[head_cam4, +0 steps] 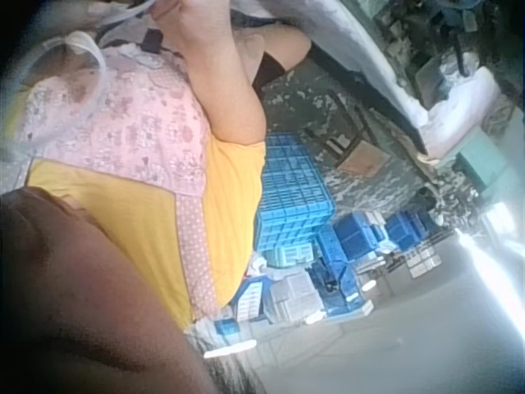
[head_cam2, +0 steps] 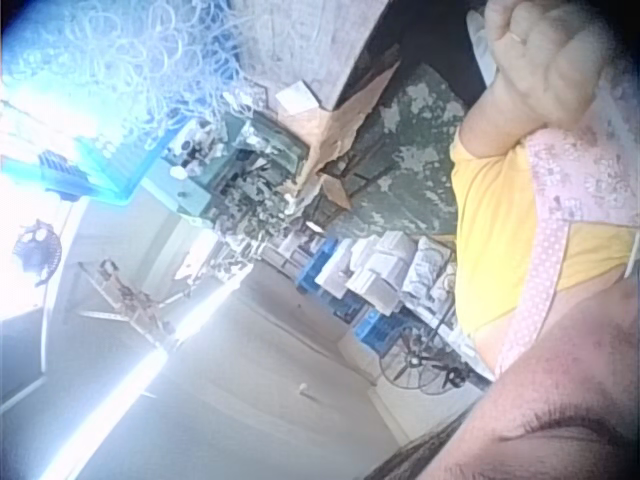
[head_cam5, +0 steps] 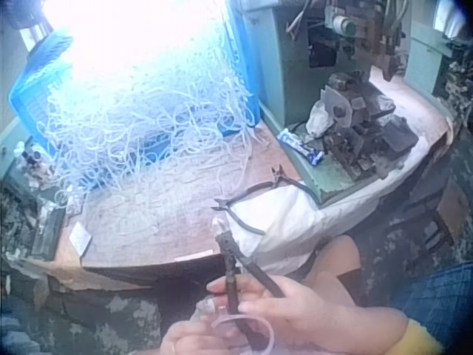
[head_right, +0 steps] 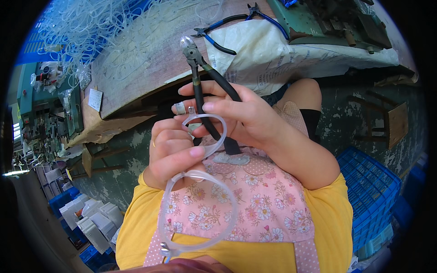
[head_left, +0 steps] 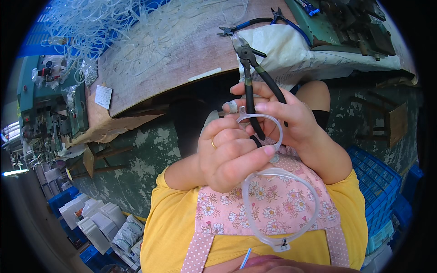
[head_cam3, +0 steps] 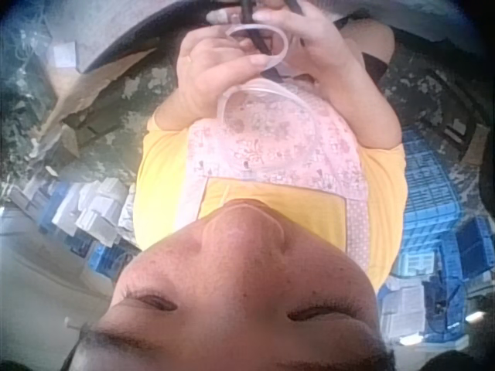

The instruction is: The person repeatedly picks up short lengths of clear plastic tubing from a workbench and trims them with pliers. The person holds the tubing with one hand and uses the pliers in the other hand to cut off small pieces, then places the trimmed tubing back on the table. Another person is visible in the background working at a separate station.

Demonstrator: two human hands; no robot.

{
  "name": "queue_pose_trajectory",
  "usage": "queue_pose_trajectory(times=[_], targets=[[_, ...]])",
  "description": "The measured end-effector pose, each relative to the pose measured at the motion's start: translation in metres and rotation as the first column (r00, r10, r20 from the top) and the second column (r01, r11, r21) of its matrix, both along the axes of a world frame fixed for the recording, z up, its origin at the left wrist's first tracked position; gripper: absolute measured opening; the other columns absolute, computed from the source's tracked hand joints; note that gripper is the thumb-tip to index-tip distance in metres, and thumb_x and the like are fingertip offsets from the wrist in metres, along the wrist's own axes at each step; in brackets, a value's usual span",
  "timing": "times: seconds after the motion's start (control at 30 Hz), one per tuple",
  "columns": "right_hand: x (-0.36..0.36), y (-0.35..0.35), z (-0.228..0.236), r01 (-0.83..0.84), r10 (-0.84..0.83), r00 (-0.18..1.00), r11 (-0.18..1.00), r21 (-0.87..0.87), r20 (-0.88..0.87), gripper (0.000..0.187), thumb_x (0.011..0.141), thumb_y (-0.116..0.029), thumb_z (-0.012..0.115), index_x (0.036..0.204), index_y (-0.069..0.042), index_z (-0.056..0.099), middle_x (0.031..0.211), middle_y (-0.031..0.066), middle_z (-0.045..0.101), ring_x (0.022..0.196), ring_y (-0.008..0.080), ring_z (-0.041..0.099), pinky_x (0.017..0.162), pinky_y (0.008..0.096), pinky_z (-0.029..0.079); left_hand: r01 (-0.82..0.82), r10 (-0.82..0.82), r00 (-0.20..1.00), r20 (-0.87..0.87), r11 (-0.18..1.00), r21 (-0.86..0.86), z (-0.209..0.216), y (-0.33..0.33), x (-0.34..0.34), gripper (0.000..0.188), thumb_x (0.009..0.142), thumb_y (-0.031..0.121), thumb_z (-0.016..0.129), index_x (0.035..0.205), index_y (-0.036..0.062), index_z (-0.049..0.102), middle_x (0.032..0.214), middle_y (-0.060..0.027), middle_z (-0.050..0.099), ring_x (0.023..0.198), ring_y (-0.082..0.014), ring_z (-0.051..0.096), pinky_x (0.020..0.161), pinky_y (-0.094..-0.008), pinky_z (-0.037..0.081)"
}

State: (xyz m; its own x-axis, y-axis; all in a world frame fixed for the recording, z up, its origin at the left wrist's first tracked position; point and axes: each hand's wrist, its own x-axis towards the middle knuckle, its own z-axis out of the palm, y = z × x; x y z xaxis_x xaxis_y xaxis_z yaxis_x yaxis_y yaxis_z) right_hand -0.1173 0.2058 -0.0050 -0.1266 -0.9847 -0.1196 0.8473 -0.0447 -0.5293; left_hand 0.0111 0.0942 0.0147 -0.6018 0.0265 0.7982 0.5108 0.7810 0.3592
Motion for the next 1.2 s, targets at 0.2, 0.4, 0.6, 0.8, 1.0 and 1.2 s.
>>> queue_pose_trajectory(times=[0.2,0.4,0.6,0.8,1.0,1.2], targets=[[0.001,0.0,-0.001,0.007,-0.007,1.0,1.0,-0.019,0.011,0.047,0.09,-0.013,0.055,0.132,0.003,0.043,0.119,0.0173,0.057,0.106,0.022,0.058,0.087,0.0348,0.051,-0.004,0.004,1.0,0.0,0.999,0.041,0.002,0.001,0.0,0.027,0.072,0.013,0.072,0.097,0.0052,0.063,0.072,0.0011,0.053,0.066,-0.0156,0.054,0.073,-0.0319,0.047],[0.002,0.001,-0.001,0.011,-0.01,1.0,1.0,-0.027,0.018,0.047,0.089,-0.012,0.055,0.132,0.003,0.042,0.119,0.0176,0.056,0.107,0.0222,0.057,0.087,0.0351,0.051,0.003,-0.003,1.0,-0.002,0.999,0.055,-0.001,0.001,0.002,0.027,0.071,0.016,0.073,0.094,0.006,0.063,0.073,0.0009,0.053,0.067,-0.0162,0.054,0.073,-0.032,0.047],[0.002,0.002,-0.006,0.08,-0.081,0.997,0.996,-0.045,-0.015,0.047,0.088,-0.009,0.054,0.132,0.003,0.042,0.117,0.017,0.057,0.107,0.0232,0.058,0.085,0.034,0.051,0.042,-0.047,0.999,0.022,0.976,0.212,-0.005,-0.003,-0.002,0.031,0.077,0.029,0.074,0.091,0.0066,0.057,0.083,-0.0046,0.052,0.08,-0.0214,0.056,0.078,-0.0351,0.046],[-0.02,0.005,-0.002,0.426,-0.405,0.752,0.901,-0.086,-0.521,0.047,0.087,-0.006,0.051,0.132,0.004,0.04,0.122,0.0168,0.055,0.112,0.027,0.057,0.088,0.0341,0.049,0.075,-0.657,0.713,-0.244,-0.275,0.958,-0.003,-0.006,-0.002,0.041,0.099,0.046,0.034,0.103,0.0056,0.044,0.098,-0.019,0.054,0.099,-0.0335,0.06,0.082,-0.0437,0.052],[-0.015,-0.003,-0.004,0.231,-0.255,0.913,0.966,-0.113,-0.318,0.052,0.088,-0.01,0.056,0.135,-0.002,0.036,0.13,0.0191,0.05,0.123,0.0324,0.049,0.092,0.0364,0.047,-0.293,-0.814,0.257,-0.521,-0.579,0.761,0.004,0.003,0.002,0.052,0.099,0.052,0.016,0.107,0.0068,0.04,0.097,-0.0279,0.058,0.086,-0.0425,0.066,0.058,-0.0366,0.058],[-0.005,-0.005,-0.003,0.187,-0.203,0.954,0.978,-0.09,-0.222,0.052,0.087,-0.008,0.056,0.135,-0.003,0.036,0.13,0.0221,0.049,0.12,0.0305,0.052,0.091,0.0339,0.048,-0.329,-0.634,0.296,-0.714,-0.77,0.547,0.023,0.011,0.01,0.057,0.097,0.056,0.011,0.112,0.007,0.035,0.1,-0.0324,0.057,0.084,-0.0479,0.065,0.053,-0.0368,0.059]])
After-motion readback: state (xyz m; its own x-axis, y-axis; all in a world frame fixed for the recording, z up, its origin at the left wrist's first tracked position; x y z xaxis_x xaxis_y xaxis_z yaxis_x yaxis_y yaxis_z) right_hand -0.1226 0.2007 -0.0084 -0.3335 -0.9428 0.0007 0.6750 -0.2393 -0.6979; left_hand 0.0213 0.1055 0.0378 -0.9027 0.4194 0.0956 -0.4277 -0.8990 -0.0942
